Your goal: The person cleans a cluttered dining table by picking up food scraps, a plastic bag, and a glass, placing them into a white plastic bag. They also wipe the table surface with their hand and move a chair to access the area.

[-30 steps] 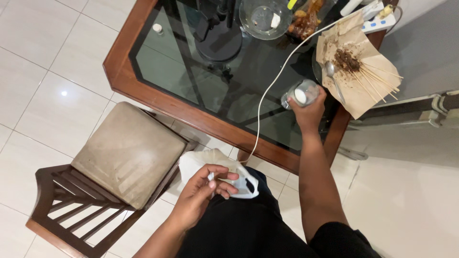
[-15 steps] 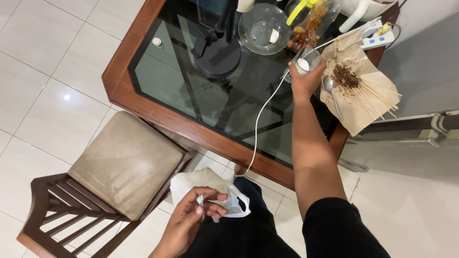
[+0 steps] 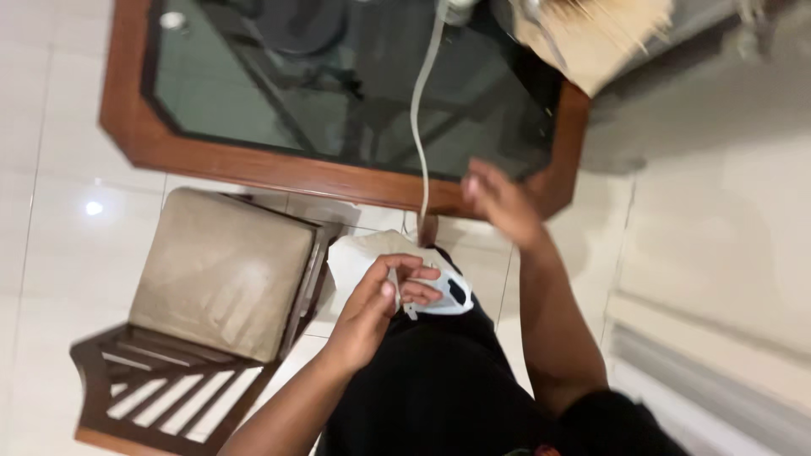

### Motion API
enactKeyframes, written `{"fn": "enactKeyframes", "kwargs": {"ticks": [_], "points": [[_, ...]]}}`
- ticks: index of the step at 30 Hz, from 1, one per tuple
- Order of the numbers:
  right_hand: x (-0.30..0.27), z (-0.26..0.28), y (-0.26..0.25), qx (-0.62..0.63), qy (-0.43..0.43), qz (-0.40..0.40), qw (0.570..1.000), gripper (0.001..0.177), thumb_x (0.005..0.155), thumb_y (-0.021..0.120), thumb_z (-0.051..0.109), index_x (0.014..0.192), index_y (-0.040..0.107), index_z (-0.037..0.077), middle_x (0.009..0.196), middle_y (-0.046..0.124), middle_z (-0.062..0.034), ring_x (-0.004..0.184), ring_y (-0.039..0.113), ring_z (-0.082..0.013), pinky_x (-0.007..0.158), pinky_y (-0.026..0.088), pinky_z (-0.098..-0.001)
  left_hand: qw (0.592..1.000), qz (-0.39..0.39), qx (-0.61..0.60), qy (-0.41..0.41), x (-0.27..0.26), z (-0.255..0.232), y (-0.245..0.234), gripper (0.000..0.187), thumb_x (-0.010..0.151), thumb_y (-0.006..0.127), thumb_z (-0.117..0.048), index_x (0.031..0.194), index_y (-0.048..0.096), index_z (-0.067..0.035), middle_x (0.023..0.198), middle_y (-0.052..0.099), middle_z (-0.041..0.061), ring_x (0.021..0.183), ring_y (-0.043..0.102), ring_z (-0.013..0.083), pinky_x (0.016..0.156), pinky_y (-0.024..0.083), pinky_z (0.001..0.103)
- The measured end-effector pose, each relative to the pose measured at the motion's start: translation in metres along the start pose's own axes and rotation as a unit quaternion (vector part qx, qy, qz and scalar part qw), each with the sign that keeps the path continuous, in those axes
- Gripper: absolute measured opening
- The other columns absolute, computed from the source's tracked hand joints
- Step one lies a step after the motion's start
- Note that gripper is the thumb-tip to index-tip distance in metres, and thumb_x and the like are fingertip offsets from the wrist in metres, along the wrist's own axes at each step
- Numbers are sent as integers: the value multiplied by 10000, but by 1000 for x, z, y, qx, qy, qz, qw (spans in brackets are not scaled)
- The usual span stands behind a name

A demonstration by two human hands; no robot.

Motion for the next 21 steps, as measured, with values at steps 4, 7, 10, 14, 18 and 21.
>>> {"fn": "enactKeyframes", "kwargs": {"ticks": [4, 7, 10, 14, 18, 21], "points": [[-174, 18, 26, -82, -25, -142, 986, 611, 949, 682, 214, 1485, 469, 13, 1115, 679, -102, 967, 662, -189, 827, 543, -328, 997, 56, 1, -50, 5, 32, 28, 515, 1107, 384, -412, 1379, 477, 15, 1308, 646, 225, 1153, 670, 299, 1018, 501, 415], [-235, 32, 30, -164, 32, -224, 960, 659, 888, 734, 156, 1480, 468, 43, 934, 675, -82, 821, 652, -184, 742, 537, -329, 992, 78, 41, -89, -2, 59, 45, 465, 1095, 395, -369, 1356, 487, 4, 1282, 653, 218, 1132, 680, 293, 1000, 507, 407], [-262, 40, 29, -79, -7, -242, 967, 594, 950, 667, 115, 1506, 467, 48, 844, 671, -62, 773, 650, -164, 750, 540, -302, 990, 72, 71, -101, -9, 81, 51, 394, 1065, 458, -303, 1338, 480, -20, 1246, 654, 208, 1072, 687, 276, 949, 512, 396], [-272, 33, 38, -4, -3, -242, 970, 565, 964, 654, 94, 1498, 478, 48, 865, 672, -75, 803, 653, -154, 765, 549, -290, 987, 2, 91, -134, -17, 115, 42, 353, 1049, 505, -259, 1309, 494, -20, 1162, 687, 190, 956, 676, 241, 855, 503, 371], [-288, 37, 51, -24, 3, -220, 975, 560, 990, 622, 156, 1511, 440, 59, 1010, 676, -91, 837, 686, -170, 781, 560, -304, 974, -27, 138, -177, -36, 141, 48, 348, 1022, 512, -236, 1313, 494, -46, 1087, 714, 155, 954, 682, 202, 854, 523, 353], [-301, 33, 57, -9, -4, -217, 976, 584, 1036, 554, 215, 1562, 349, 64, 1111, 674, -104, 931, 699, -181, 840, 551, -308, 979, -26, 120, -161, -45, 149, 56, 348, 1037, 495, -245, 1325, 481, -50, 1103, 712, 140, 953, 668, 198, 871, 525, 352]]}}
Point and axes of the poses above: each hand's wrist, its own x-axis towards the middle knuckle, its own y-axis out of the palm, z = x × y, the point moved 8 cm from there along x, towards the middle knuckle
